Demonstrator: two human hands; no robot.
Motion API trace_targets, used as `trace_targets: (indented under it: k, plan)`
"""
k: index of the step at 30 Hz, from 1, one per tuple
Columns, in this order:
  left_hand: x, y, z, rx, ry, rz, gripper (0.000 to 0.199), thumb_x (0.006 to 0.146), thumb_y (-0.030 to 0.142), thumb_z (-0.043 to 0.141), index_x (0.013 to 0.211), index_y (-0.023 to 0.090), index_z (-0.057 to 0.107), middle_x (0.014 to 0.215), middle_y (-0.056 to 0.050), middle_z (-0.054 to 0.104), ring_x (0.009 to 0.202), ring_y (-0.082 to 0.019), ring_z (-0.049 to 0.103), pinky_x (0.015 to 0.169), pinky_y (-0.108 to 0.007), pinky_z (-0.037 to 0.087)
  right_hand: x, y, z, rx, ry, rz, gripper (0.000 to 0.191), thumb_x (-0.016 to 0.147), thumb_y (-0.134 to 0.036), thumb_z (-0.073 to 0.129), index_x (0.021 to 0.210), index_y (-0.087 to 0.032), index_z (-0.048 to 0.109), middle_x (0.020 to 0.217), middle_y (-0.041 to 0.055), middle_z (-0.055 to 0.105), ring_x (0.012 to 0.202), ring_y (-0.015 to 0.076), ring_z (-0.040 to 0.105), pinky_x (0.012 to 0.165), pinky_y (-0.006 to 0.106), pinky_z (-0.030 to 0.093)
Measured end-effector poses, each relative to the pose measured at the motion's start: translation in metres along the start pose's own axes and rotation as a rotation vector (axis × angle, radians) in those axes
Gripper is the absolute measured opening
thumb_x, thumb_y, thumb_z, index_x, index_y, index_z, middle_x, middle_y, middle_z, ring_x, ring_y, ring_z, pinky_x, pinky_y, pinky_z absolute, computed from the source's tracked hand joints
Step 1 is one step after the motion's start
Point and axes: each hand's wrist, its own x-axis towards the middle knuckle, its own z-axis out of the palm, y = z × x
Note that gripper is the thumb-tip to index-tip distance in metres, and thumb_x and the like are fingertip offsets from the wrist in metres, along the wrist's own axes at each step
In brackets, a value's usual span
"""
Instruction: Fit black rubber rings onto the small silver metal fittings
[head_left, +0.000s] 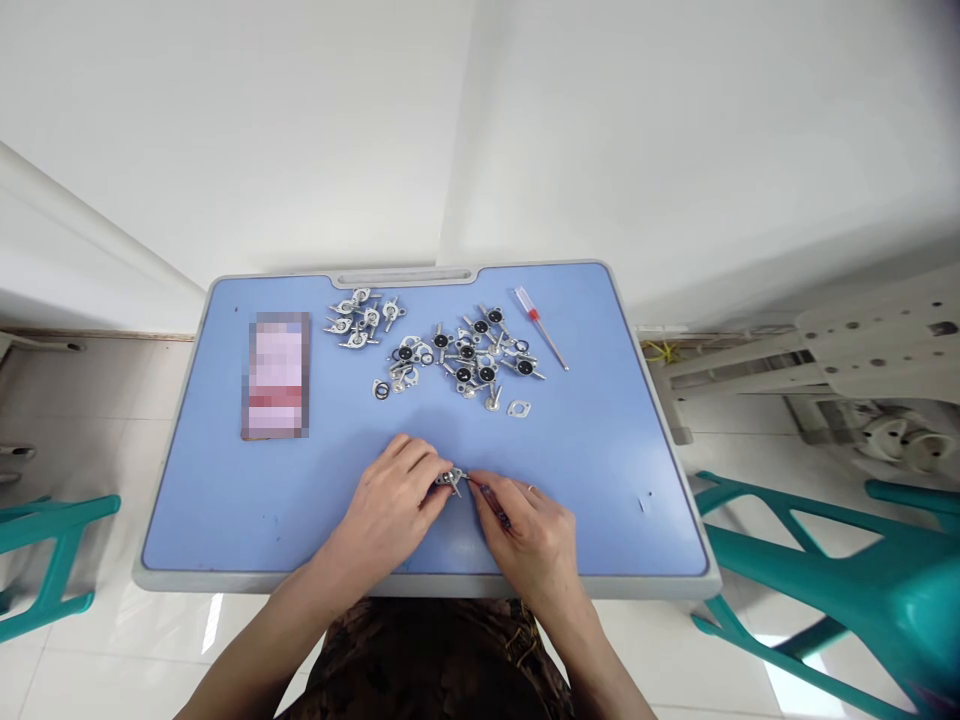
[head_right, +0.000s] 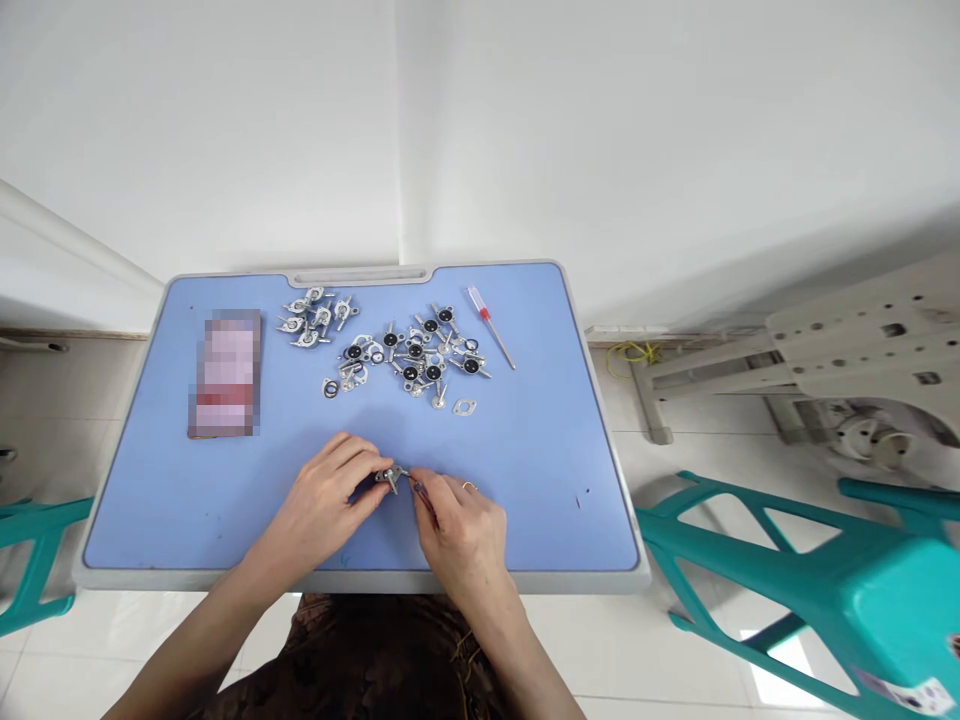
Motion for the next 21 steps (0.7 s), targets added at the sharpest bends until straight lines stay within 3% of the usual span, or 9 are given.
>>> trace_targets:
  k: [13,21]
  plan:
    - [0.0002,-0.0006,-0.0016,0.019,-0.024,0.018,0.007,0.091,0.016,0.054,0.095,0.018,0.059,0.092,-0.003,0.061,0.088,-0.019,0.054,0.078,-0.034,0.048,0.0003,-0.0015,-0.0011,0.002,0.012,-0.024,0.017,0.090,-0.015,0.052,0.093,-0.018,0.068,0.071,0.0016,0.072,0.057,0.0121,0.061,0.058,0.023,0.044]
    - [0.0013,0.0000,-0.0040,0.095,-0.036,0.043,0.009,0.092,0.018,0.052,0.095,0.019,0.060,0.091,-0.004,0.062,0.086,-0.019,0.055,0.075,-0.033,0.048,-0.0055,-0.0019,-0.0013,-0.049,0.020,-0.070,0.021,0.091,-0.015,0.051,0.105,-0.016,0.066,0.068,0.0026,0.069,0.058,0.0134,0.060,0.059,0.025,0.044]
